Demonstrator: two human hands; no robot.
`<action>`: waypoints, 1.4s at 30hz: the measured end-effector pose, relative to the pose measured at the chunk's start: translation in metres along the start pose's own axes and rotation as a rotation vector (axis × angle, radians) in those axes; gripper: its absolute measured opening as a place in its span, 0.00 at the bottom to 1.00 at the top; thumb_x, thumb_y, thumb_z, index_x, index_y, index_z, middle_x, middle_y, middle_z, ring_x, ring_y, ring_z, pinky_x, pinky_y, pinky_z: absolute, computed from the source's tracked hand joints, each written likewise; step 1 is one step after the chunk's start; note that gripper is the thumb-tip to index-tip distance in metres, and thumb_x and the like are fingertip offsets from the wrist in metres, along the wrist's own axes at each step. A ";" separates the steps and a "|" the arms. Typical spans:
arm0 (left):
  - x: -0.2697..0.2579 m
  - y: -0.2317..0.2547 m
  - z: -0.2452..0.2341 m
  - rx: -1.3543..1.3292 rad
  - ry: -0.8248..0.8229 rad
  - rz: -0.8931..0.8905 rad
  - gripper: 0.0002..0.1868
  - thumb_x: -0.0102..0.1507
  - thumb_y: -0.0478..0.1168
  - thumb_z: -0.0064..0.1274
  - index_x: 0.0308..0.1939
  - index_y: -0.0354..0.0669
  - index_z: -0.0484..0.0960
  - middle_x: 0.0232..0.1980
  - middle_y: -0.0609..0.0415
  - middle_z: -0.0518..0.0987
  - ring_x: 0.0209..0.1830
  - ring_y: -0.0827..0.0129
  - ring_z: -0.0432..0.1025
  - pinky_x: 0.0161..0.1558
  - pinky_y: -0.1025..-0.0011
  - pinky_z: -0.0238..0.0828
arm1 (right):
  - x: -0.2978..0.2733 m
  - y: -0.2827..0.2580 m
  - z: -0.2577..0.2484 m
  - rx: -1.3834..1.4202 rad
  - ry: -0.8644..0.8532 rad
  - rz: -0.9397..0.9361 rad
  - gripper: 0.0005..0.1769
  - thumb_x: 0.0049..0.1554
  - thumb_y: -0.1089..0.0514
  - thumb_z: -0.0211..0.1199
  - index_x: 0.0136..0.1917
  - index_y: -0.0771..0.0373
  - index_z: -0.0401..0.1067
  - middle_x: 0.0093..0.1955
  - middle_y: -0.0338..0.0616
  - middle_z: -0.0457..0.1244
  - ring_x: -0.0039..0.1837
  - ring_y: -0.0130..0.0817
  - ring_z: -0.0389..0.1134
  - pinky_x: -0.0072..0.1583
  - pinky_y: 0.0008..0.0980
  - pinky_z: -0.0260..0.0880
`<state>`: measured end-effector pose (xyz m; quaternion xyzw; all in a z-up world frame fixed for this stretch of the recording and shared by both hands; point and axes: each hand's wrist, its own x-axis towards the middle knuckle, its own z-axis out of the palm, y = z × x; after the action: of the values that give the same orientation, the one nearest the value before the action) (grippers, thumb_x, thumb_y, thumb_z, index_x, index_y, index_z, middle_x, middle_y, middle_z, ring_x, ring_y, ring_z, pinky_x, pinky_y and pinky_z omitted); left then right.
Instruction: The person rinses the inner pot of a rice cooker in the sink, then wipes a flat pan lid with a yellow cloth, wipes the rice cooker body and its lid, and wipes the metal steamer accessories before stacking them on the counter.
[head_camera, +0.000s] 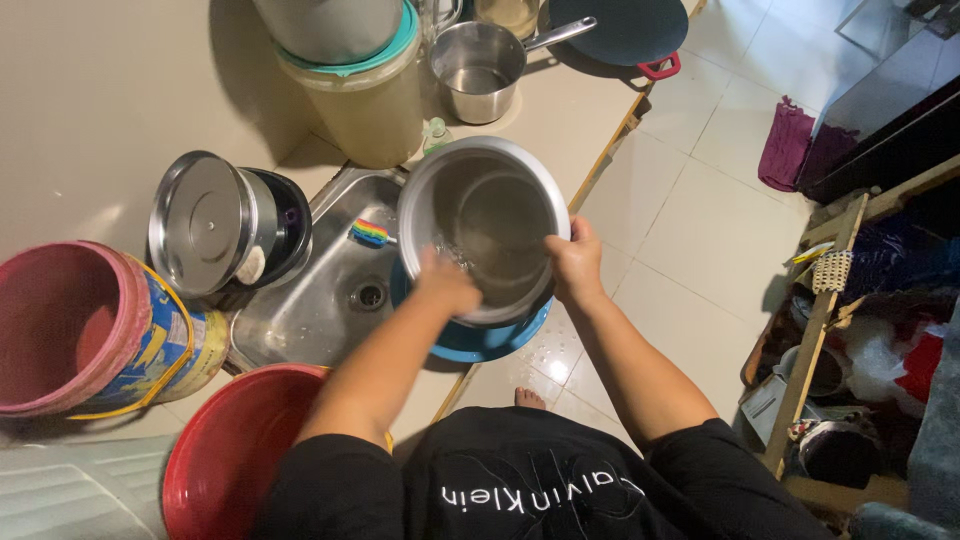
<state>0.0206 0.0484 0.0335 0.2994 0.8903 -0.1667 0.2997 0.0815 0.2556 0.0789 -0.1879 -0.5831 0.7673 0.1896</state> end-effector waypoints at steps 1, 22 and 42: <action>-0.011 -0.015 -0.003 0.074 0.094 -0.027 0.32 0.72 0.54 0.31 0.73 0.39 0.70 0.79 0.46 0.64 0.82 0.57 0.52 0.80 0.47 0.32 | -0.001 -0.002 -0.001 -0.010 -0.003 0.017 0.17 0.45 0.73 0.58 0.50 0.67 0.68 0.43 0.43 0.64 0.43 0.30 0.65 0.45 0.29 0.69; -0.077 -0.089 -0.017 -2.093 0.914 -0.074 0.37 0.48 0.24 0.51 0.65 0.38 0.74 0.52 0.46 0.81 0.47 0.62 0.78 0.51 0.67 0.76 | 0.011 0.084 0.013 0.397 -0.179 0.543 0.23 0.59 0.49 0.54 0.63 0.63 0.66 0.56 0.52 0.66 0.57 0.49 0.70 0.59 0.55 0.75; -0.116 -0.024 -0.025 -0.852 1.318 -0.062 0.34 0.52 0.22 0.50 0.64 0.33 0.73 0.72 0.43 0.73 0.81 0.45 0.53 0.79 0.40 0.30 | 0.024 0.239 0.072 0.349 -0.420 0.951 0.28 0.67 0.45 0.37 0.63 0.62 0.71 0.59 0.52 0.70 0.59 0.50 0.72 0.58 0.50 0.73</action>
<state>0.0690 -0.0081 0.1290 0.1710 0.8798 0.3928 -0.2060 0.0070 0.1488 -0.1356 -0.2390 -0.3231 0.8749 -0.2702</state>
